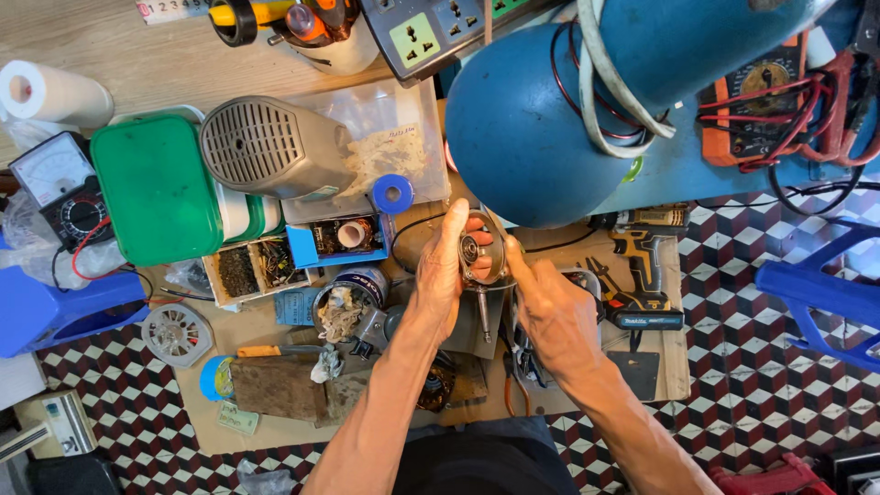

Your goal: The person disassembles a small electric motor, removes the rotor, and cleans the stator housing with a cloth. They then use a screwdriver to scrape and clean the rotor shaft and commutator area. The person continues to clean and scrape the rotor and stator components throughout the clip.

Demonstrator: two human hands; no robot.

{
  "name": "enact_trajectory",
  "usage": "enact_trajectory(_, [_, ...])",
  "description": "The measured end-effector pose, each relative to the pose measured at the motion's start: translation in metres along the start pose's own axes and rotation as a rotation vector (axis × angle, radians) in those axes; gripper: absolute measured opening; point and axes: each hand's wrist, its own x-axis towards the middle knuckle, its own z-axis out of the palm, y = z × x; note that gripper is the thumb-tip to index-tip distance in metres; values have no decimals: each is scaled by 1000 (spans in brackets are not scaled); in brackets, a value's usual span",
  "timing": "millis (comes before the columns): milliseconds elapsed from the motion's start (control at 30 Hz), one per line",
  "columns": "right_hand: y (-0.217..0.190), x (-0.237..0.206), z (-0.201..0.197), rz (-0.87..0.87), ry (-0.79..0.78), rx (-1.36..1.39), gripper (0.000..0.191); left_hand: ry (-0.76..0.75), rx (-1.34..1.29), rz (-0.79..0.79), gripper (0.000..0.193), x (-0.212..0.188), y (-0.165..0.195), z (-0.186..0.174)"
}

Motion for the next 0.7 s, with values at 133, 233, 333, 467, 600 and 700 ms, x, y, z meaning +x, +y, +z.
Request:
enact_trajectory(133, [-6,0,-2,-11,44,44,67,42,47,25,76,-1,-5,3])
enact_trajectory(233, [-8,1,-2,14,19,5,67,62,38,45,76,0,-4,4])
enact_trajectory(333, [-9,2,0,8,22,-29,65,59,65,30,74,-4,-6,4])
enact_trajectory(467, [-12,1,1,22,57,-4,59,41,87,101,70,-7,-8,6])
enact_trajectory(600, [-15,2,2,80,17,13,60,17,64,129,64,-8,-12,6])
enact_trajectory(700, [-16,3,4,75,65,40,56,5,74,167,64,-7,-15,5])
